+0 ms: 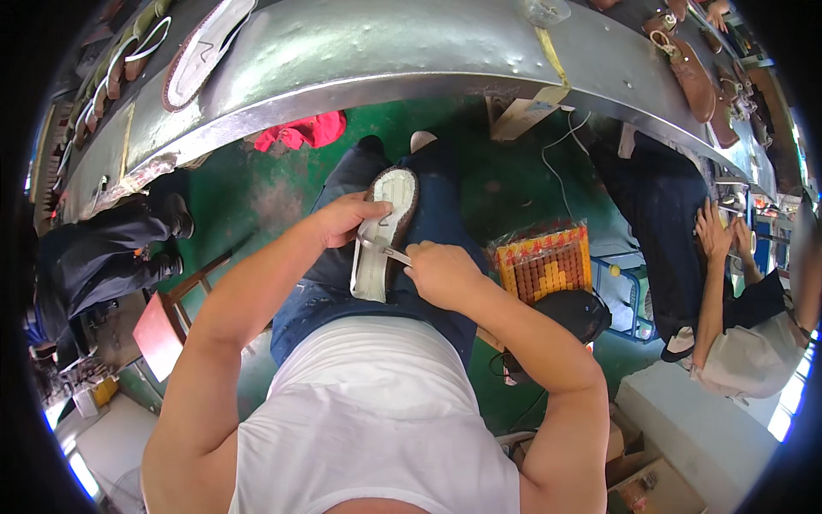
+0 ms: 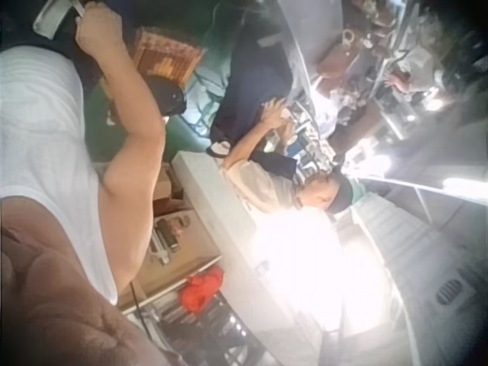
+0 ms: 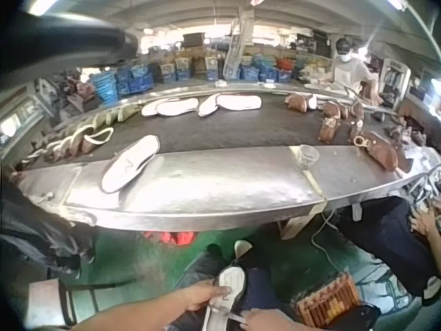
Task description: Pulling and stretching shoe uppers over lasts using a hand tool at a manufacturing conveyor belt.
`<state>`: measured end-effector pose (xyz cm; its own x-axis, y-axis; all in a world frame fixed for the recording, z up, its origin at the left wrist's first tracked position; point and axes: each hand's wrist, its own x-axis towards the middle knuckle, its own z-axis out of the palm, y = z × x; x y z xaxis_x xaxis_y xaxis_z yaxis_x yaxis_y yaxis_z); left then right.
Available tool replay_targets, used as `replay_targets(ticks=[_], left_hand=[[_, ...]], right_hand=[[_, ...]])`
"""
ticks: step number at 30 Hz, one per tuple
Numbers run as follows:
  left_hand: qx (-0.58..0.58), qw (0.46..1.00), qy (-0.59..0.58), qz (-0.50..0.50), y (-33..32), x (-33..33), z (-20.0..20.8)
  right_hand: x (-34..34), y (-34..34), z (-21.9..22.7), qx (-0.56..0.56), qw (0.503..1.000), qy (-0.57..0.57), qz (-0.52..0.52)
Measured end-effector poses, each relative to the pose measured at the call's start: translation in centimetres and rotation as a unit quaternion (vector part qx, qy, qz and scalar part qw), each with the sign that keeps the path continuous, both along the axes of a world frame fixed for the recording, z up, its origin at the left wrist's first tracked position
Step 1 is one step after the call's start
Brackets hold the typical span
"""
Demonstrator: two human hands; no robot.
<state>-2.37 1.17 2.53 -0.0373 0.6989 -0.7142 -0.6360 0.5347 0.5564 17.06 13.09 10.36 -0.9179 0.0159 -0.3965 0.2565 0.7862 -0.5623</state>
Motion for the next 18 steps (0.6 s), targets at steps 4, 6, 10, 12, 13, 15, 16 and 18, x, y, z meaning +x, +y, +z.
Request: replay_targets(ticks=[4,6,10,12,13,15,16,18], left_hand=[[-0.017,1.000,0.023,0.004,0.1,-0.7,0.5],[0.016,0.999,0.048,0.016,-0.4,0.3,0.5],[0.036,0.991,0.127,0.007,-0.4,2.4,1.3],[0.118,0.981,0.139,0.061,-3.0,4.3,0.5],[0.128,0.980,0.141,0.061,-3.4,4.8,0.8],[0.133,0.976,0.155,0.072,-3.4,5.4,0.3],[0.140,0.971,0.172,0.088,-3.0,5.7,0.2],[0.120,0.971,0.178,0.105,-2.5,6.1,-0.3]], right_hand=[[1.6,-1.4,-2.7,-0.041,0.995,0.049,-0.075],[3.5,-2.0,-2.3,-0.069,0.983,0.090,-0.141],[3.8,-0.3,-1.9,-0.108,0.981,-0.091,-0.133],[3.8,-0.4,-1.7,-0.115,0.979,-0.096,-0.140],[4.4,-1.0,-1.8,-0.086,0.985,-0.066,-0.137],[4.9,-2.4,-0.5,-0.037,0.991,-0.028,-0.124],[5.4,-3.1,-0.5,-0.036,0.991,-0.028,-0.124],[6.1,-4.2,-0.7,0.102,0.994,0.015,-0.031]])
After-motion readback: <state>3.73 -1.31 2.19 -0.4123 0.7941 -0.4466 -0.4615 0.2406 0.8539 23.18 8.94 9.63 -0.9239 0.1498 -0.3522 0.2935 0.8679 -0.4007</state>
